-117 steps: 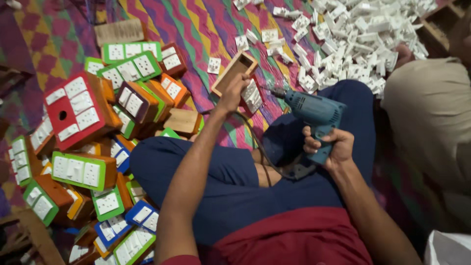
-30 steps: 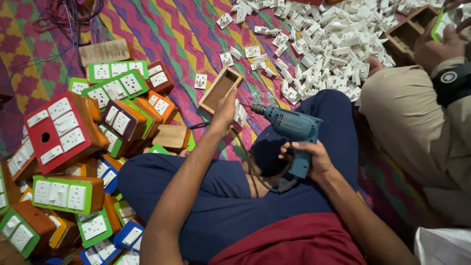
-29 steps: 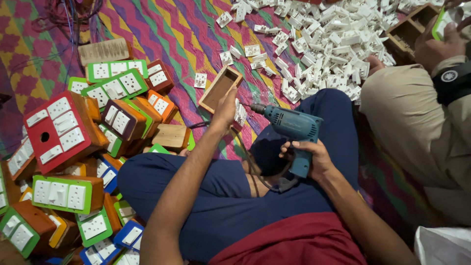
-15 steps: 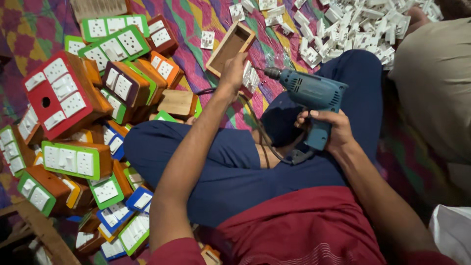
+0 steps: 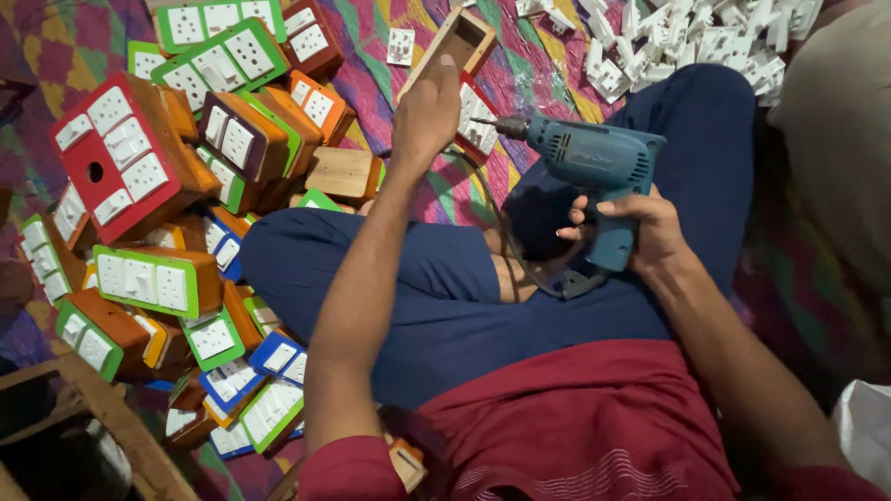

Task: The person sits on a patterned mat and uses a corded drill to fasten white electrical socket plates into small wooden frames. They pick up frames, align the plates, drill screws, and place the finished units aside. Another person nearby handles similar items.

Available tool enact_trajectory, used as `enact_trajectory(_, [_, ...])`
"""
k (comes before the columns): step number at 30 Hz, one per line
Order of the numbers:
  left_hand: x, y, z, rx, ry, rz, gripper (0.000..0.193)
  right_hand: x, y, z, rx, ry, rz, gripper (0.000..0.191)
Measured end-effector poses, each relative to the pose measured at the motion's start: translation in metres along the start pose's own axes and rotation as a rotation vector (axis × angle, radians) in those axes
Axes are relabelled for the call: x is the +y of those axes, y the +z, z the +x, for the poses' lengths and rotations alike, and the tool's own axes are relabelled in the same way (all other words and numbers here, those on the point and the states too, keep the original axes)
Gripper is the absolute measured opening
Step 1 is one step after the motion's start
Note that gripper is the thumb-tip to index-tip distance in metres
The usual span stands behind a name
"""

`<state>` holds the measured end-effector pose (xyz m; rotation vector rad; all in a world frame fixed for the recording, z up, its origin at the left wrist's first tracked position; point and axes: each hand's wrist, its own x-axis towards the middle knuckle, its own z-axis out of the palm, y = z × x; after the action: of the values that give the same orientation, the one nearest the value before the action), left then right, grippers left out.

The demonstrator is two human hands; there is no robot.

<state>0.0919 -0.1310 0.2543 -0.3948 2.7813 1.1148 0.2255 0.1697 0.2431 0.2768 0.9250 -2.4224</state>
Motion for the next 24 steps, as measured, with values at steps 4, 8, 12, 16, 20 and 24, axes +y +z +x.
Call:
enact_trajectory(4, [-0.003, 0.006, 0.005, -0.016, 0.012, -0.06, 0.079, -0.003, 0.004, 0.001, -0.023, 0.013, -0.017, 0.059])
enact_trajectory(8, [-0.021, 0.021, 0.011, -0.016, 0.022, -0.122, 0.074, -0.003, 0.008, 0.001, -0.022, 0.004, -0.045, 0.06])
enact_trajectory(12, [-0.036, 0.033, 0.024, 0.099, 0.159, -0.118, 0.063, -0.003, 0.01, 0.0, -0.019, 0.001, -0.06, 0.059])
enact_trajectory(16, [-0.038, 0.034, 0.026, -0.16, -0.139, -0.412, 0.051, -0.003, 0.011, 0.001, -0.029, -0.004, -0.049, 0.059])
enact_trajectory(20, [-0.029, 0.03, 0.02, -0.238, -0.185, -0.566, 0.045, -0.002, 0.012, 0.0, -0.008, -0.009, -0.094, 0.057])
enact_trajectory(24, [-0.026, 0.03, 0.02, -0.222, -0.184, -0.519, 0.045, -0.001, 0.012, -0.001, -0.015, -0.04, -0.12, 0.054])
